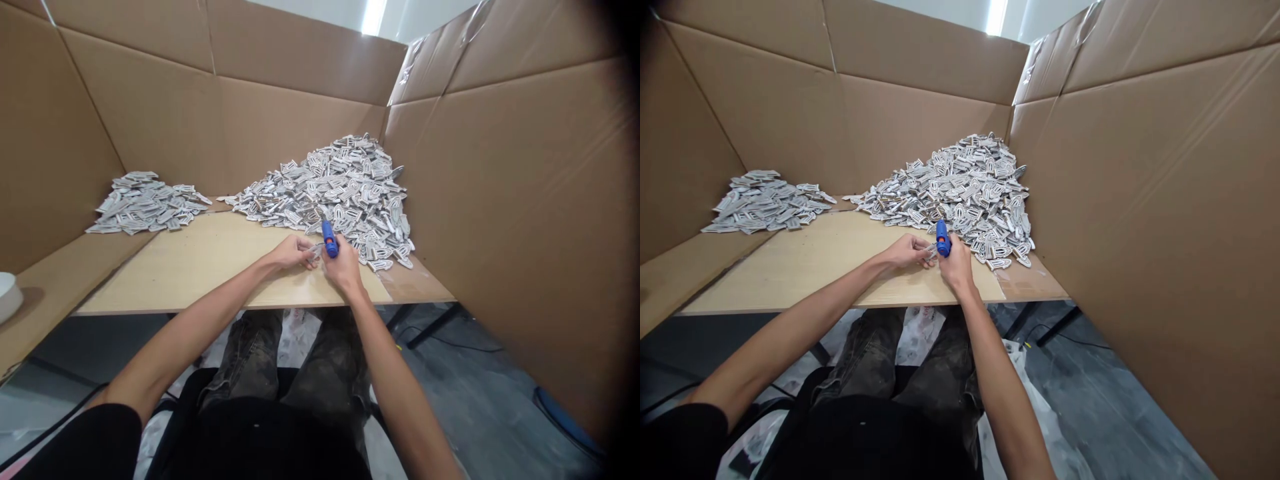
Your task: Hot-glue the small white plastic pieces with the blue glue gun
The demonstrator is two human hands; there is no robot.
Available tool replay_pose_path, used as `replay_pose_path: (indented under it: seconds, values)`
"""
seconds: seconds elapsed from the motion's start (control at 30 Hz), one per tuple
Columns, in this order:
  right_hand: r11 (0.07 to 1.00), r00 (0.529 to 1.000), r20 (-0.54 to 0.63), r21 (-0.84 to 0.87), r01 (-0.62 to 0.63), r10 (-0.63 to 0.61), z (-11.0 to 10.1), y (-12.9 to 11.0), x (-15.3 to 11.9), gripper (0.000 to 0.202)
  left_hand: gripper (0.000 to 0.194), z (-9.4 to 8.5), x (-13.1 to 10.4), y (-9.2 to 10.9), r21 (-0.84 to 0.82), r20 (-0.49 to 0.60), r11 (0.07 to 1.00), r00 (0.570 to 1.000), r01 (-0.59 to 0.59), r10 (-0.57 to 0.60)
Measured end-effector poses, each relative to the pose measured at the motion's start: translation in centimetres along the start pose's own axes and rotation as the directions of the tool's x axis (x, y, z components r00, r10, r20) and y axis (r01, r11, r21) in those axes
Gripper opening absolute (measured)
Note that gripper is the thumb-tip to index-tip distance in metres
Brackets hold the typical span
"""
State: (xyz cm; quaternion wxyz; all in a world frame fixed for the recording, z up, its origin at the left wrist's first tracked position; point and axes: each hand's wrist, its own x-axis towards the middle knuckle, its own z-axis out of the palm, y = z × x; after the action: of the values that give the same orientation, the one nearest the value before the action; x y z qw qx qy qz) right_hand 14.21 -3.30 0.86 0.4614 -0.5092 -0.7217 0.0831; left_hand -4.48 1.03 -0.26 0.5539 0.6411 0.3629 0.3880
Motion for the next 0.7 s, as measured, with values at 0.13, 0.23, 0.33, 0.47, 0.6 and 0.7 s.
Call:
replay_pose_path:
  seconds: [0.13, 0.23, 0.33, 0.47, 0.6, 0.7]
  values:
    - [1.000, 1.000, 0.009, 0.022, 0.008, -0.008, 0.3, -0.2, -0.1, 0.009, 0.053, 0.0, 0.0, 0.0, -0.014, -0.009, 1.000, 1.000, 0.004, -0.004]
    - [0.999, 1.000, 0.022, 0.036, 0.017, -0.018, 0.5, -0.1, -0.1, 0.008, 0.054, 0.2, -0.2, 0.0, -0.021, 0.001, 1.000, 1.000, -0.020, 0.020]
    - [0.998, 0.998, 0.048, 0.043, 0.047, -0.049, 0.9, 0.0, -0.2, 0.008, 0.050, 0.2, -0.2, 0.0, -0.018, 0.006, 0.999, 0.999, -0.032, 0.032]
    - [0.994, 0.993, 0.066, 0.055, 0.097, -0.101, 1.4, 0.1, -0.3, 0.008, 0.046, 0.3, -0.1, -0.2, -0.025, 0.007, 0.999, 1.000, -0.021, 0.021]
    - [0.990, 0.994, 0.002, 0.086, 0.107, -0.108, 1.3, 0.2, -0.2, 0.013, 0.049, 0.2, -0.1, -0.2, -0.062, -0.038, 0.997, 0.998, -0.052, 0.050]
    - [0.991, 0.992, -0.098, 0.106, 0.085, -0.074, 0.6, 0.3, 0.0, 0.025, 0.047, 0.0, -0.1, 0.2, -0.129, -0.129, 0.987, 0.989, -0.094, 0.077]
